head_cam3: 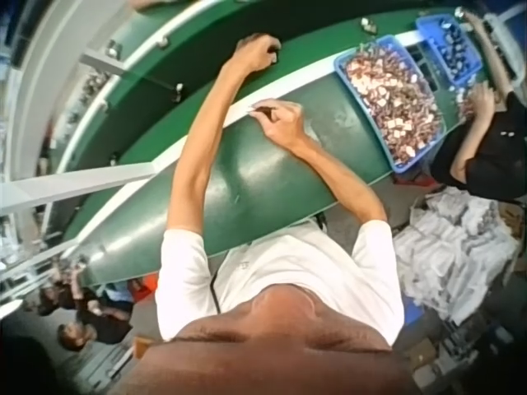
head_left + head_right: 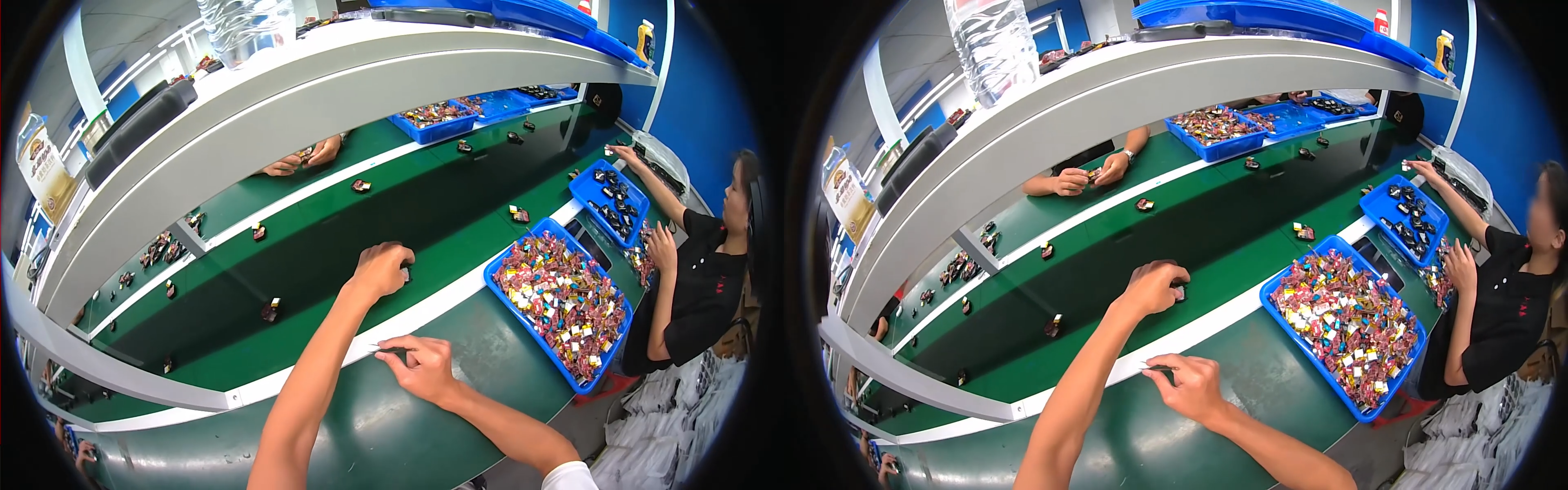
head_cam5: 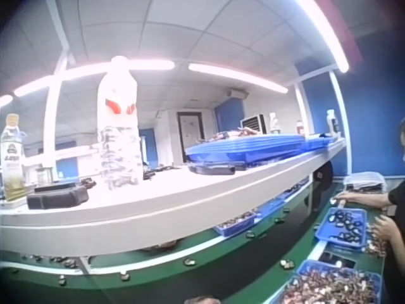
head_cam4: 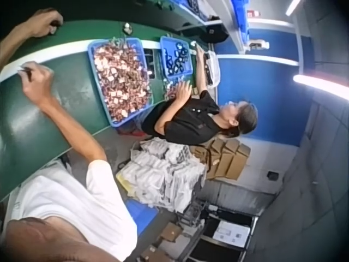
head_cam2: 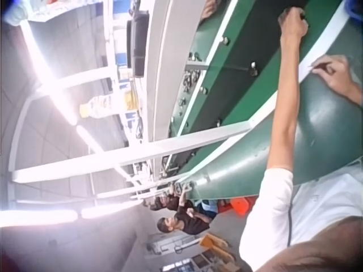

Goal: Assembling or inspecting small electronic or mechanical components on a factory production line using tweezers.

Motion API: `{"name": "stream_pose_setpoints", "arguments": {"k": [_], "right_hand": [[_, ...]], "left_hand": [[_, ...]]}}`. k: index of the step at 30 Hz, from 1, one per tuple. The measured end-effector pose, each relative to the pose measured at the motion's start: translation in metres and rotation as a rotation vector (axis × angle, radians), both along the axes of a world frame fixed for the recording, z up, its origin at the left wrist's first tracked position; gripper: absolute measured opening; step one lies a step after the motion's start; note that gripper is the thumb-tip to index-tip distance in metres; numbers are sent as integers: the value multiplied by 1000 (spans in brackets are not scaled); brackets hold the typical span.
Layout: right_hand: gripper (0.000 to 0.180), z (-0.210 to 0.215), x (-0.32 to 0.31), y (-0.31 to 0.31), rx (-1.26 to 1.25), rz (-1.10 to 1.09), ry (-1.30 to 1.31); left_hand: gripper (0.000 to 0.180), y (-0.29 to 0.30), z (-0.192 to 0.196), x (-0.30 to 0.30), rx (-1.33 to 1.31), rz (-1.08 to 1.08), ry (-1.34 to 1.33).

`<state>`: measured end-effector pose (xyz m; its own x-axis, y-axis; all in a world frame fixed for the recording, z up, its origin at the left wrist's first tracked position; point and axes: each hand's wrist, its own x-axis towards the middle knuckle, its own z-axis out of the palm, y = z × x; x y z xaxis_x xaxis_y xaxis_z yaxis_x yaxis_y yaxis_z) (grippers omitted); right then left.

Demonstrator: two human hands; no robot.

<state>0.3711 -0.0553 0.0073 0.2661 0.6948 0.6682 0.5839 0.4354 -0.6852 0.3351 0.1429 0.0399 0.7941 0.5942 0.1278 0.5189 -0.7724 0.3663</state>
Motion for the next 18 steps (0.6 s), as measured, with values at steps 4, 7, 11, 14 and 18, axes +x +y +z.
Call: {"name": "stream_pose_setpoints", "arguments": {"k": [4, 7, 11, 14, 18], "right_hand": [[16, 0, 1, 0, 7, 0, 2], [16, -3, -1, -2, -20, -7, -11], [16, 1, -2, -2, -14, 13, 5], [16, -2, -1, -1, 3, 5, 13], [16, 0, -3, -3, -58, 40, 89]], "left_hand": [[20, -1, 3, -6, 48, 18, -6], [14, 3, 11, -20, -88, 25, -7], [12, 6, 8, -62, -137, 56, -148], [16, -5, 15, -87, -645, 298, -310], [17, -36, 3, -135, -861, 334, -630]]}}
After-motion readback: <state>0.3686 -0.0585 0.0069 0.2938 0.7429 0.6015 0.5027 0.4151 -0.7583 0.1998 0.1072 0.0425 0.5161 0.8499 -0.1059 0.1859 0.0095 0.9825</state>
